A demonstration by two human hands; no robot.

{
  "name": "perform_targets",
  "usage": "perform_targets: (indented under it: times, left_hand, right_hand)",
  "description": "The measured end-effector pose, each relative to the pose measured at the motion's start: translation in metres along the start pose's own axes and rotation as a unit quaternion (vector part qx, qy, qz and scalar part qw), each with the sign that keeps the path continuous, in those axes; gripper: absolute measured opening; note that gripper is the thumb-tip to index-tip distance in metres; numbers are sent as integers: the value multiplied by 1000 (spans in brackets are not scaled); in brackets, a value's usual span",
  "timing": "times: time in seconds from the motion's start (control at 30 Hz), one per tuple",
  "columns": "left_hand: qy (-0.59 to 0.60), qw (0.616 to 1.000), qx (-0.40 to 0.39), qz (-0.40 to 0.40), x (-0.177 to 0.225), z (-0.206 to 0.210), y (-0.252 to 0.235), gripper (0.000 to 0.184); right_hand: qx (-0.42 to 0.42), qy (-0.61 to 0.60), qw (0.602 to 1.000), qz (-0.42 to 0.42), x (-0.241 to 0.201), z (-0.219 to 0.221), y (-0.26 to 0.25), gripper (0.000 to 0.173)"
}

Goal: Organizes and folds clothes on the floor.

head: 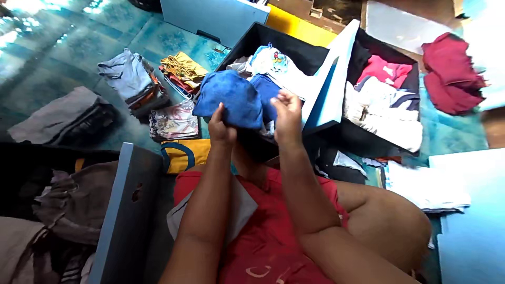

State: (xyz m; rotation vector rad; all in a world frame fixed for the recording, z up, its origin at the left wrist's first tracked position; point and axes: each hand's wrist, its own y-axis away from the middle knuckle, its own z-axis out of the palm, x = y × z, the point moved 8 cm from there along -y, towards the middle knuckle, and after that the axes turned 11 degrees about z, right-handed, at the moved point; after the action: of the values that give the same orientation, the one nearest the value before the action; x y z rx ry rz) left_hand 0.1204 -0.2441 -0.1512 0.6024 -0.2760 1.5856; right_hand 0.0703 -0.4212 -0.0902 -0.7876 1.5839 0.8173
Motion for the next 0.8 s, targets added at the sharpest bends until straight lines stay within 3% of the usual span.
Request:
perform_targets:
  times: [0.07,0.13,0.23,0.33,0.43,0.57,0.67,0.73,0.8]
  left_hand:
    - [34,999,-21,-4,4,4,1,22]
    - [78,995,-58,-25,4,10,4,22]
    - [128,982,-127,-61,0,19,13,23]
    - [139,968,-193,-75,7,28,29,23]
    - [164,952,-251,-64,35,34,42,38]
    - [144,959,-240,-47,108,26,79,61]
    - [49,964,-248,-85,161,-2,145,70]
    - [-102,975,-181,-79,185,-45,196,53]
    - [-246,965,-43,-83,191,-98,239,26]
  right_hand:
    - [-2,-70,989,131,17,-14,-7,60]
    - [-101,-121,968,197,23,-1,-5,61]
    - [-212,-185,943,180,18,19,2,45]
    - [-194,-221,938,185,4,17,19,27]
    - [-178,-214,953,123,-21,2,38,32]
    - [-261,-172,946,86,-65,-5,83,32]
    - [-333,-133,922,149,-73,0,137,35]
    - [-377,-106,893,224,-50,3,171,44]
    - [-440,-62,844,300,0,10,201,55]
